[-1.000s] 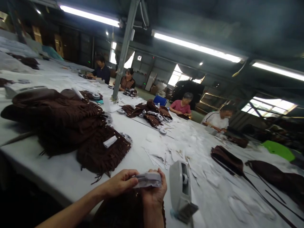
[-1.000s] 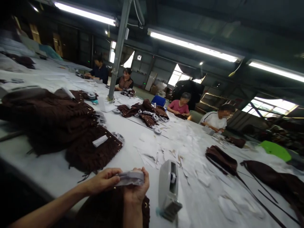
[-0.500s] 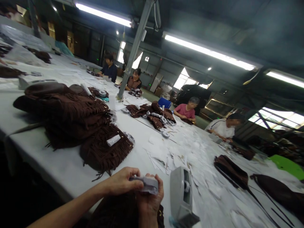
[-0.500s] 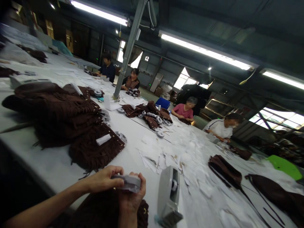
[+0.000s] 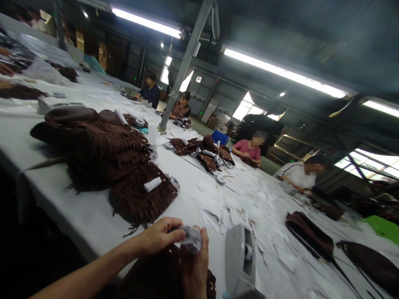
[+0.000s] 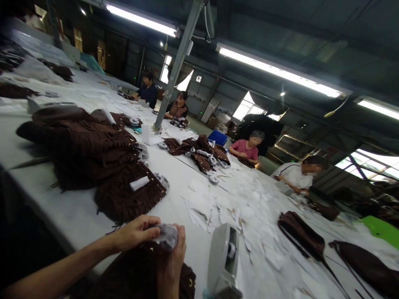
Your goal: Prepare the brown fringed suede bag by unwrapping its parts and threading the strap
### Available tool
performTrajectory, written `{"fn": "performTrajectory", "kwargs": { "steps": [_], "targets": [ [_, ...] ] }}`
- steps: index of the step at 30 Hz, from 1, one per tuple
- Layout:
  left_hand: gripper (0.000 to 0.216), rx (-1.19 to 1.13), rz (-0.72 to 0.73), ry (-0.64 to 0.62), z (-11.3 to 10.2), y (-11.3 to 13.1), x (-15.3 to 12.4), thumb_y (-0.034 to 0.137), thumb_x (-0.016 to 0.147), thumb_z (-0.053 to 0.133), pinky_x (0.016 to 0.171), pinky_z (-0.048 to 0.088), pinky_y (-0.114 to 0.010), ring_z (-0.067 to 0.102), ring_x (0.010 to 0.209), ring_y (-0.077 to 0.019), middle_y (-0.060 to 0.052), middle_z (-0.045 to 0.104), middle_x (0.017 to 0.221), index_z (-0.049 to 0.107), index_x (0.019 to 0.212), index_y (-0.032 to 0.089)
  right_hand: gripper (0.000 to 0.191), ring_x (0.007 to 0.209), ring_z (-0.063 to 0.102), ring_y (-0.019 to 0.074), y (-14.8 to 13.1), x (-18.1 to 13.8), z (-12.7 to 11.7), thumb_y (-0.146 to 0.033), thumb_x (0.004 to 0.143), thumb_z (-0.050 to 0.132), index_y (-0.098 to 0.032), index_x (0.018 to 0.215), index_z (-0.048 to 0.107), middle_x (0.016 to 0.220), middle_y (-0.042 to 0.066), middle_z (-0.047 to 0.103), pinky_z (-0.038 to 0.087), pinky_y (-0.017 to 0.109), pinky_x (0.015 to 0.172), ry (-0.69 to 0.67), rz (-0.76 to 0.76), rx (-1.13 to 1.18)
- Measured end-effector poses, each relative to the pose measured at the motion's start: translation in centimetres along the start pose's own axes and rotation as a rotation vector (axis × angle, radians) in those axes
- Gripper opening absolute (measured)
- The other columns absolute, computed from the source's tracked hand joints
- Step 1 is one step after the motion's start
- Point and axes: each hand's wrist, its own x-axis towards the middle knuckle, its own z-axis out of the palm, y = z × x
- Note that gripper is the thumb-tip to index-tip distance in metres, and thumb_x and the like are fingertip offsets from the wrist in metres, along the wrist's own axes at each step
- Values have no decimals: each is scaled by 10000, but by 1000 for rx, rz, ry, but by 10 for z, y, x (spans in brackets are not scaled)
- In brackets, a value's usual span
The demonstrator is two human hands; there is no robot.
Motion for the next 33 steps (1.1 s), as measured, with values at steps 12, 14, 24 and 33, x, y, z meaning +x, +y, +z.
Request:
{"fn": "performTrajectory", "kwargs": {
  "steps": [12, 14, 24, 33],
  "targets": [
    [334, -130, -40, -5, 0, -8, -6, 488, 820, 563, 600, 319, -204, 387, 648, -95, 34, 453, 724, 530, 830, 156, 391, 510, 583, 130, 22, 0, 9, -542, 765, 579, -160, 689, 604, 557, -19, 635, 494, 254, 536, 225, 73, -51],
    [329, -34, -1, 56, 0, -11, -4, 483, 832, 547, 610, 325, -210, 385, 654, -100, 36, 442, 707, 532, 808, 154, 381, 489, 574, 125, 24, 1, 13, -531, 762, 585, -157, 692, 604, 537, -23, 625, 476, 240, 500, 260, 72, -47],
    [418, -80, -65, 136, 6, -27, 5, 542, 730, 638, 539, 380, -214, 466, 634, -102, 3, 448, 816, 543, 815, 145, 263, 390, 451, 87, 45, 7, 16, -407, 729, 597, -166, 639, 544, 469, -55, 526, 344, 203, 385, 259, -13, -145],
    [459, 292, 7, 172, -15, -37, 5, 567, 804, 509, 574, 328, -222, 383, 657, -107, 34, 372, 718, 438, 603, 161, 316, 481, 490, 130, 26, 15, -4, -478, 804, 491, -185, 818, 607, 619, -10, 616, 386, 251, 477, 110, -172, -705]
  ]
}}
